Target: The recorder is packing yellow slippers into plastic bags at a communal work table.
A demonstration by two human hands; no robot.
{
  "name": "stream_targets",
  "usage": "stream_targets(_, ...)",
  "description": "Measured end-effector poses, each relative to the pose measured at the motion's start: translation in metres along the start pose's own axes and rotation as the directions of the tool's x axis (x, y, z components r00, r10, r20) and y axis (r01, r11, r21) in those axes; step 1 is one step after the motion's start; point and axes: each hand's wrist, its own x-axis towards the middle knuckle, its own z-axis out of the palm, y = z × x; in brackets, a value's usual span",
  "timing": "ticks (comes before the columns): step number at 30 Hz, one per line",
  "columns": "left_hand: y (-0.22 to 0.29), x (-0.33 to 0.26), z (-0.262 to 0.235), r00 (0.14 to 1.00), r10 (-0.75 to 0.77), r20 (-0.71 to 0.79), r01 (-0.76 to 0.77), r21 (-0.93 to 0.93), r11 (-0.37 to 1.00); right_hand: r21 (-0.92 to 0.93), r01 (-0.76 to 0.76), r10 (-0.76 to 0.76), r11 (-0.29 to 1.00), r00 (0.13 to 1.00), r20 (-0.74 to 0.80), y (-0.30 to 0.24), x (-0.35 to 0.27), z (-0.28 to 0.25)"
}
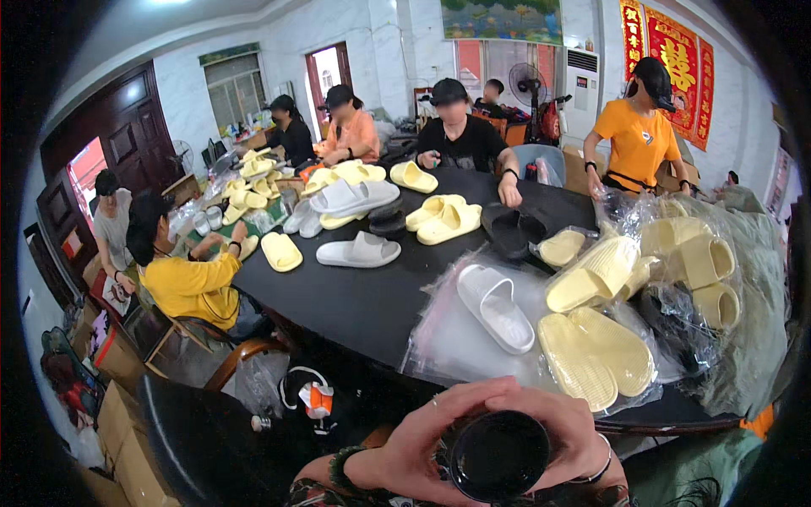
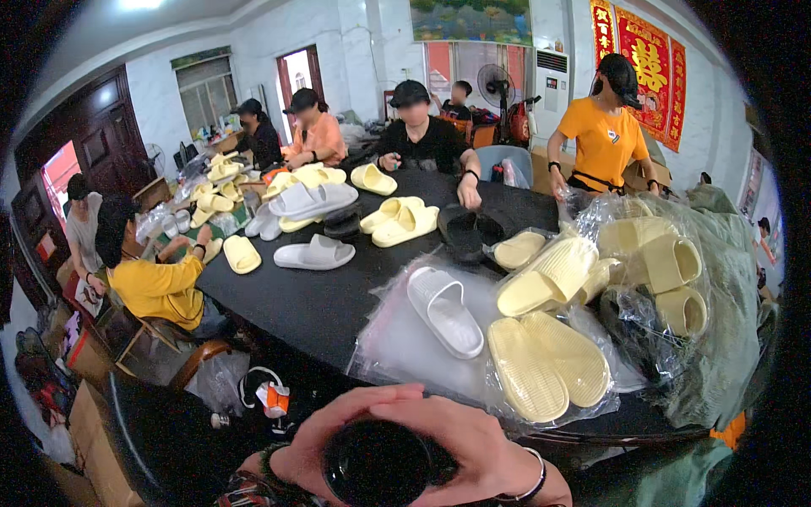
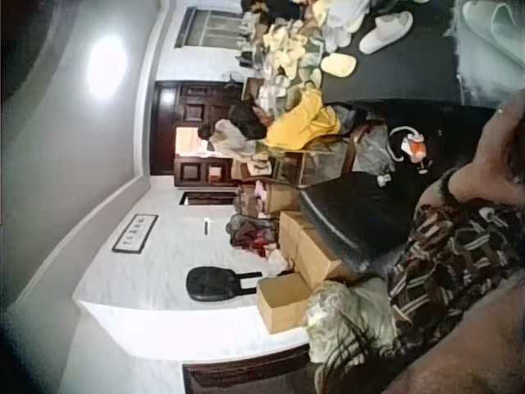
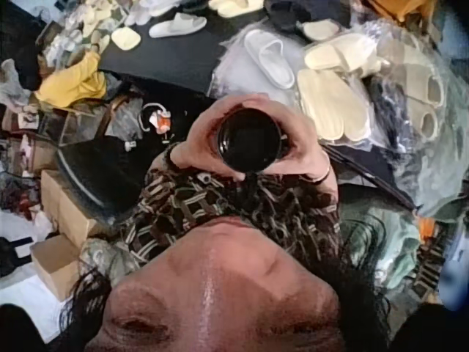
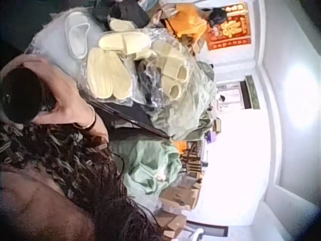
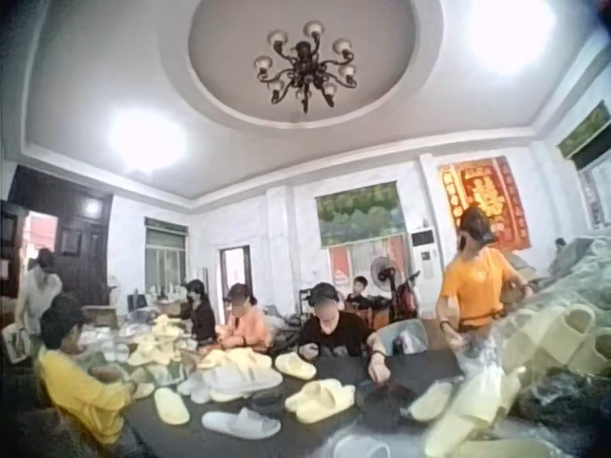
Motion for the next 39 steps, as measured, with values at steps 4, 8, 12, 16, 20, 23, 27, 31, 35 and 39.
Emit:
stream_targets(4, -0.01, -0.013, -0.011, 0.985, 0.151, -0.089, -0.137, 0.143, 0.98, 0.218, -0.023, 0.031, 0.976, 0.999, -0.035, 0.019, 0.004, 0.01)
stream_targets(8, -0.002, 0.002, -0.011, 0.983, 0.181, -0.034, -0.177, 0.098, 0.979, 0.327, -0.057, 0.105, 0.943, 0.986, -0.13, 0.03, -0.01, 0.022)
stream_targets(12, 0.005, -0.001, -0.023, 0.985, 0.157, -0.077, -0.145, 0.14, 0.979, 0.438, -0.09, 0.157, 0.894, 0.981, -0.117, 0.03, 0.014, 0.032)
stream_targets(16, 0.005, -0.017, -0.029, 0.981, 0.016, -0.193, 0.035, 0.256, 0.966, 0.478, -0.147, 0.2, 0.866, 0.978, -0.061, 0.041, 0.022, 0.04)
stream_targets(20, 0.011, -0.016, -0.033, 0.971, 0.084, -0.226, -0.005, 0.332, 0.943, 0.47, -0.137, 0.193, 0.872, 0.978, -0.072, 0.039, 0.033, 0.045)
stream_targets(23, 0.011, -0.019, -0.037, 0.969, 0.106, -0.224, -0.023, 0.345, 0.938, 0.615, -0.076, 0.131, 0.785, 0.99, -0.045, 0.047, 0.033, 0.04)
stream_targets(27, 0.025, -0.017, -0.041, 0.971, 0.05, -0.234, 0.011, 0.251, 0.968, 0.455, -0.159, 0.287, 0.876, 0.931, -0.226, 0.085, 0.029, 0.039)
stream_targets(31, 0.018, -0.022, -0.044, 0.961, 0.177, -0.21, -0.131, 0.215, 0.968, -0.379, -0.203, 0.118, 0.903, 0.965, -0.236, 0.139, 0.03, 0.031)
stream_targets(35, 0.026, -0.027, -0.052, 0.953, 0.227, -0.199, -0.18, 0.227, 0.957, -0.564, -0.132, 0.015, 0.815, 0.978, -0.208, 0.196, 0.016, 0.041)
stream_targets(39, 0.04, -0.018, -0.065, 0.957, 0.279, -0.075, -0.215, 0.463, 0.86, -0.706, -0.203, 0.098, 0.679, 0.978, -0.186, 0.229, -0.009, 0.042)
